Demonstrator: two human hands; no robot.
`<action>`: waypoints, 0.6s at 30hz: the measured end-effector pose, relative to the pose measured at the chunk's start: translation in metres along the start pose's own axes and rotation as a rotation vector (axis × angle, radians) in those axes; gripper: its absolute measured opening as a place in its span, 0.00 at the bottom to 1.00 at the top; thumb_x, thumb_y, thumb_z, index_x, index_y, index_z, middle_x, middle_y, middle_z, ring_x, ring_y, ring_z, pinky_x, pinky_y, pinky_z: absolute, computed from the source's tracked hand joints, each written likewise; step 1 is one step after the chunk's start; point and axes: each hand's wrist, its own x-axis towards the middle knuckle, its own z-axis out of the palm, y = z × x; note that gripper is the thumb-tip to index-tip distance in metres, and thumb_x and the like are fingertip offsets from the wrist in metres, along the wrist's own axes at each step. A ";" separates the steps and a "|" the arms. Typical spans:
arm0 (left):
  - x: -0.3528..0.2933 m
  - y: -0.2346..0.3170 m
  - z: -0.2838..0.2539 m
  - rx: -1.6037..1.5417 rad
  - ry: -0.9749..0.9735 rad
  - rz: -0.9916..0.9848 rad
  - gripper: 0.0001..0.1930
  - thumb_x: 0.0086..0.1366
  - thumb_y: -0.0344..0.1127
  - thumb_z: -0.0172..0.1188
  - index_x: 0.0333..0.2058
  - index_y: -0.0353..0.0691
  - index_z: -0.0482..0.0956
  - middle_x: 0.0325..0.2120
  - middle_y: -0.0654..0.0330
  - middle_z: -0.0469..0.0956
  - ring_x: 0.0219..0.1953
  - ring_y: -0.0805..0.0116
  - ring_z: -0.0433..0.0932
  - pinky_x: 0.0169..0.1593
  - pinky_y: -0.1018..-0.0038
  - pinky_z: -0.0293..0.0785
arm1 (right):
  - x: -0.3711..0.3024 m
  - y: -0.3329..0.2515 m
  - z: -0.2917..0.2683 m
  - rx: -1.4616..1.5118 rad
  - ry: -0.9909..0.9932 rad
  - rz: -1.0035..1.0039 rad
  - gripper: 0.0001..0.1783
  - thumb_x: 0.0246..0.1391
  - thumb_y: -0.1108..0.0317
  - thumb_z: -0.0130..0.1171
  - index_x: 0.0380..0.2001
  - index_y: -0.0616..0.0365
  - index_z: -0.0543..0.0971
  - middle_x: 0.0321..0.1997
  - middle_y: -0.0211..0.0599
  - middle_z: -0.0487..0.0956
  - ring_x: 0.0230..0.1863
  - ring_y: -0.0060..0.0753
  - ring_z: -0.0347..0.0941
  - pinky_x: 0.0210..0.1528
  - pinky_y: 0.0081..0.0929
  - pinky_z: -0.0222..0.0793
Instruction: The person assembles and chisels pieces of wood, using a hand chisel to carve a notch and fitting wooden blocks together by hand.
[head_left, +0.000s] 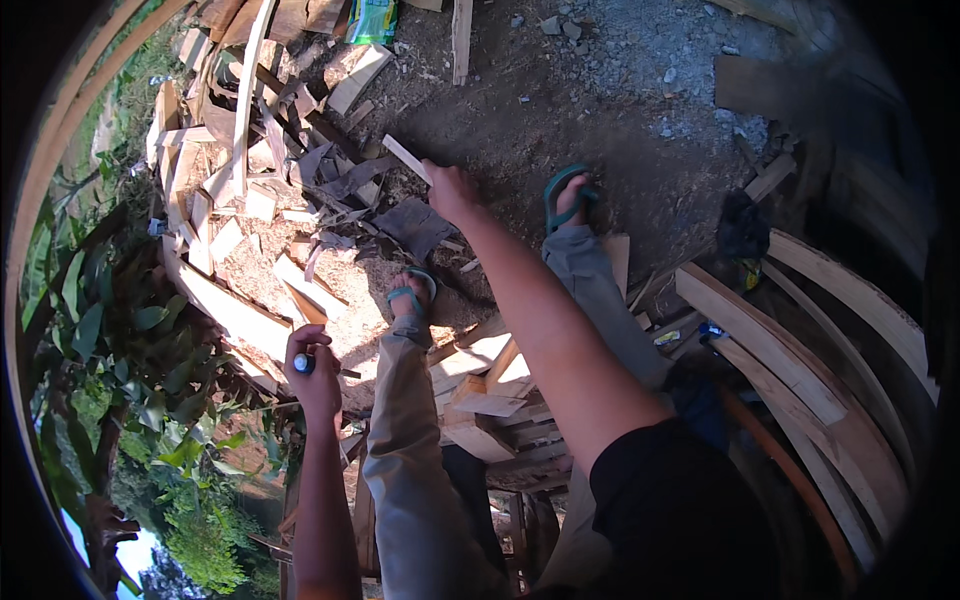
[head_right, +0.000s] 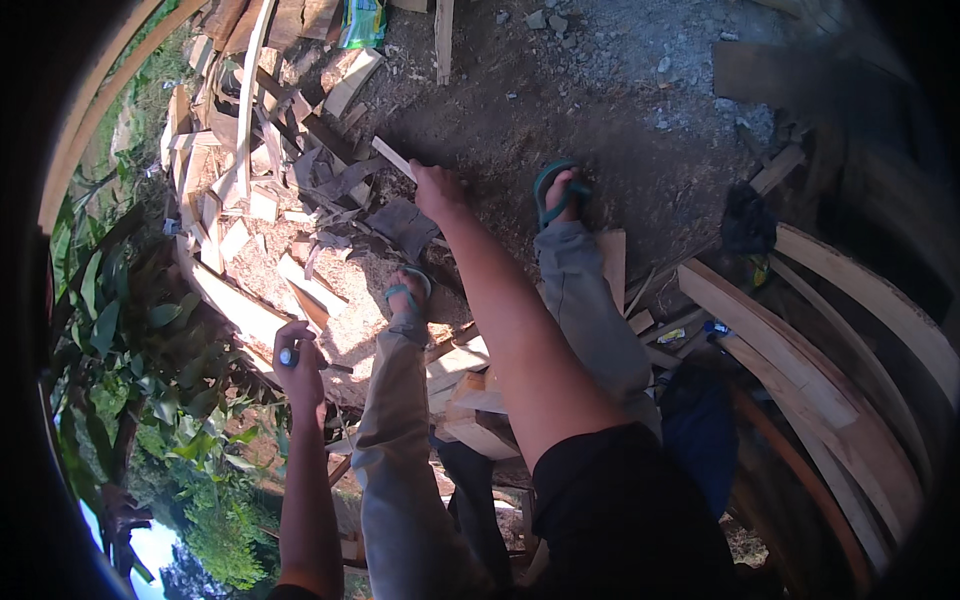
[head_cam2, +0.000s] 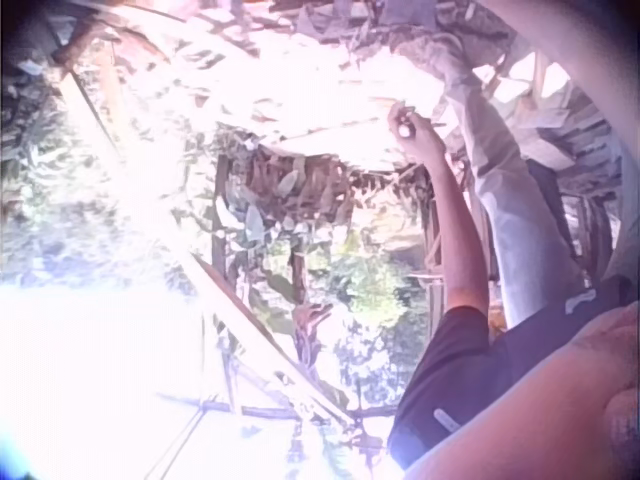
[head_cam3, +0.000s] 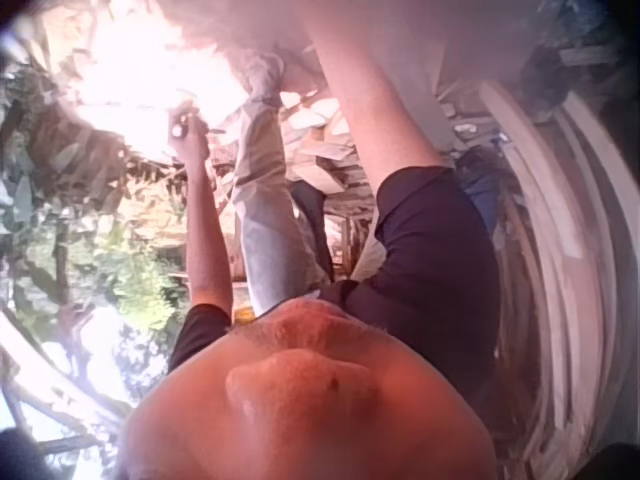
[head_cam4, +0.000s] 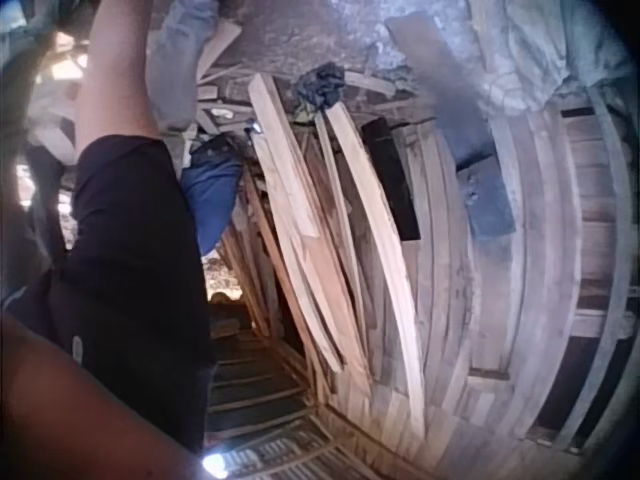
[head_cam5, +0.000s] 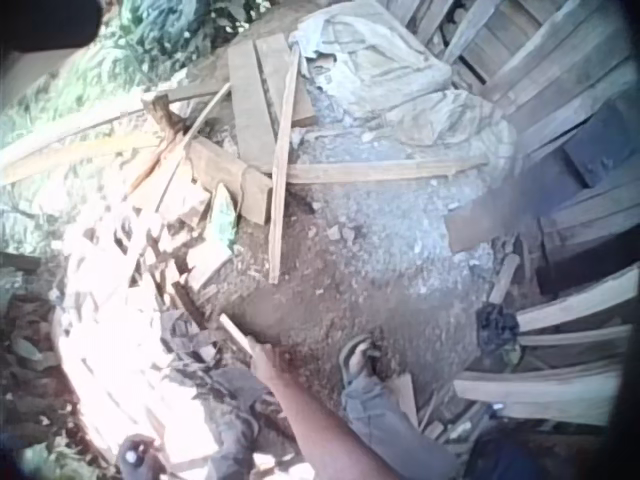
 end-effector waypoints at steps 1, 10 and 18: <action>-0.005 0.001 -0.004 -0.015 0.018 -0.011 0.15 0.61 0.16 0.46 0.43 0.37 0.75 0.32 0.63 0.74 0.21 0.82 0.65 0.24 0.83 0.62 | -0.011 -0.008 -0.006 0.023 -0.092 -0.113 0.30 0.53 0.73 0.59 0.61 0.54 0.72 0.36 0.54 0.83 0.39 0.56 0.82 0.42 0.50 0.79; -0.017 0.039 0.032 0.048 -0.054 -0.001 0.13 0.64 0.17 0.46 0.44 0.38 0.74 0.33 0.63 0.73 0.24 0.82 0.66 0.27 0.82 0.62 | -0.010 0.068 -0.163 -0.020 0.510 -0.165 0.27 0.56 0.71 0.57 0.61 0.54 0.71 0.44 0.51 0.83 0.39 0.55 0.82 0.39 0.48 0.79; -0.010 0.045 0.068 0.041 -0.081 -0.006 0.15 0.63 0.17 0.45 0.44 0.39 0.74 0.33 0.63 0.73 0.24 0.81 0.67 0.27 0.81 0.65 | 0.081 0.154 -0.262 -0.279 0.751 0.267 0.31 0.55 0.72 0.59 0.63 0.48 0.69 0.46 0.46 0.82 0.37 0.54 0.82 0.37 0.46 0.80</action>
